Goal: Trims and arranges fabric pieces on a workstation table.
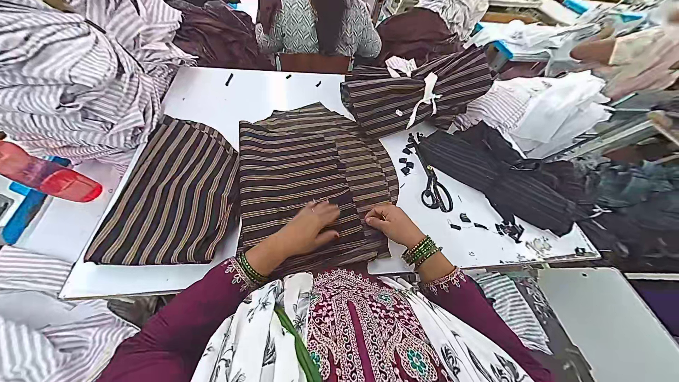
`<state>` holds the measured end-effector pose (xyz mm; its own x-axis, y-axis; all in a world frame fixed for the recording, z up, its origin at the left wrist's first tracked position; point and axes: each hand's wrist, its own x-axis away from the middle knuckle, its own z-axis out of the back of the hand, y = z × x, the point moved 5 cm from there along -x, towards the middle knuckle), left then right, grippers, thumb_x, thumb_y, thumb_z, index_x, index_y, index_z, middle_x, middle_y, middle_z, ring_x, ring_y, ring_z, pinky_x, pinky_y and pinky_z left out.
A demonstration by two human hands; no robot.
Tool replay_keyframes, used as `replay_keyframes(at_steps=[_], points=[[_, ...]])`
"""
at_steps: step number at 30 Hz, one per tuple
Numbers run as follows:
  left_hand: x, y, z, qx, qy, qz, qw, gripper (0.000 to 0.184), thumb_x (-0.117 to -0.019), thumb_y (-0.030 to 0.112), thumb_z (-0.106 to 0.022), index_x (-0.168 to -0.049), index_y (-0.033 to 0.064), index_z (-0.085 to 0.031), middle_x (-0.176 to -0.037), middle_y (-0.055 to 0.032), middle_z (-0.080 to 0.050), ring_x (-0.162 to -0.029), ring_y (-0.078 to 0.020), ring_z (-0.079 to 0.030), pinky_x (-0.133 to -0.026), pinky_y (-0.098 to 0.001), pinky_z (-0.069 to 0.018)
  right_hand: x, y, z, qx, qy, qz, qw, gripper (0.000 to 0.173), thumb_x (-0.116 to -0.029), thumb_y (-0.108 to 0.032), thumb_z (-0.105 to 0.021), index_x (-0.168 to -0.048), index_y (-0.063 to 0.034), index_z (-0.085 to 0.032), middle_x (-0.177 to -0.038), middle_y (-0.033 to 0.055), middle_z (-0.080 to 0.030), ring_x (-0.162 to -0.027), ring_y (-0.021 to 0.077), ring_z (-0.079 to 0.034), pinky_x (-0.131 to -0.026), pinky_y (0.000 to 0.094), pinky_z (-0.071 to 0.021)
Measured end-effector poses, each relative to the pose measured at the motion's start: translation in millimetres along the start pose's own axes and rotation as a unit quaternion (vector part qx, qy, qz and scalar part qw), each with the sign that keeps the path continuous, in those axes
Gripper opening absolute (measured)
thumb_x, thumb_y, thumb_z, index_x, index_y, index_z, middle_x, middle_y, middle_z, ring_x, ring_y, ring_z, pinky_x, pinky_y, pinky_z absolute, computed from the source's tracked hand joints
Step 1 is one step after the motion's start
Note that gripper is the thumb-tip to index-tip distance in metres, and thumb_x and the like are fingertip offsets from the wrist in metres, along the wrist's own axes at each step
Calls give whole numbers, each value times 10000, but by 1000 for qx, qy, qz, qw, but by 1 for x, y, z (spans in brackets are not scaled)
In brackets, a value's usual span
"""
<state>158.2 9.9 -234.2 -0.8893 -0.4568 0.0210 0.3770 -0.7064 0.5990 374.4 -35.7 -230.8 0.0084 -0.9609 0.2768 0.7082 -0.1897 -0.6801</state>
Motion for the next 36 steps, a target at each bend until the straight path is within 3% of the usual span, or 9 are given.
replay_keyframes(at_steps=[2,6,8,12,18,22,27,31,36], points=[[-10,-9,16,-44,64,60,995,600,-1019,314,-611,-1501,-16,-475,-1598,-207,-410,-1535,-384,-284,-1228,-624,-168,-7,-7,10,0,23,40,999,231,-1001,-87,-557,-1089,45,-726,-1094,199,-695,-1033,248,-646,-956,412,-488],[-17,-15,4,-100,22,169,980,1043,-901,580,-690,-1609,-24,-219,-1689,-272,-105,-1568,-465,-57,-1229,-650,-76,-29,-24,13,24,40,121,992,234,-957,-42,-540,-1036,42,-744,-1063,204,-705,-1030,286,-653,-945,444,-497],[-11,-5,-16,-93,36,74,992,999,-869,565,-724,-1558,-51,-344,-1647,-296,-244,-1535,-490,-200,-1206,-672,-168,-39,-26,6,44,10,117,992,259,-954,-45,-523,-1064,28,-747,-1077,207,-696,-1052,306,-647,-968,466,-485],[-13,24,-32,-21,11,-159,987,380,-922,209,-732,-1234,-6,-700,-1275,-236,-674,-1229,-442,-624,-984,-589,-504,-48,-15,-7,25,11,92,995,322,-973,-38,-488,-1195,18,-715,-1140,200,-701,-1081,288,-652,-996,443,-483],[-24,24,-25,-57,8,-36,998,211,-1009,79,-533,-984,-82,-667,-981,-275,-675,-953,-470,-686,-743,-553,-552,-51,-12,-7,35,7,96,995,391,-979,-63,-496,-1333,-2,-651,-1118,189,-689,-1013,280,-638,-952,442,-489],[-23,30,-12,37,-62,-79,994,247,-1037,147,-548,-1093,-54,-680,-1078,-235,-691,-1039,-404,-682,-862,-546,-534,-50,-11,-6,33,-5,97,995,344,-996,-84,-491,-1269,14,-676,-1141,204,-690,-1036,308,-649,-953,479,-493],[-23,-9,23,-40,205,-31,977,520,-985,345,-631,-1373,0,-602,-1375,-210,-618,-1321,-392,-561,-1067,-579,-458,-44,-12,-6,14,45,119,992,276,-973,-80,-538,-1168,25,-703,-1075,199,-698,-988,315,-665,-908,482,-519],[-14,-48,13,-43,159,86,983,883,-931,553,-636,-1525,-58,-403,-1563,-262,-427,-1501,-445,-323,-1196,-621,-268,-43,-22,-12,64,15,123,990,287,-1005,-137,-551,-1184,19,-712,-1106,209,-690,-996,334,-667,-910,501,-518],[-8,-53,2,-71,137,97,983,947,-990,687,-376,-1543,-81,-354,-1606,-254,-371,-1532,-412,-281,-1229,-582,-225,-48,-29,-13,131,88,238,958,212,-959,-47,-553,-986,27,-750,-937,206,-681,-839,363,-695,-707,509,-569]])
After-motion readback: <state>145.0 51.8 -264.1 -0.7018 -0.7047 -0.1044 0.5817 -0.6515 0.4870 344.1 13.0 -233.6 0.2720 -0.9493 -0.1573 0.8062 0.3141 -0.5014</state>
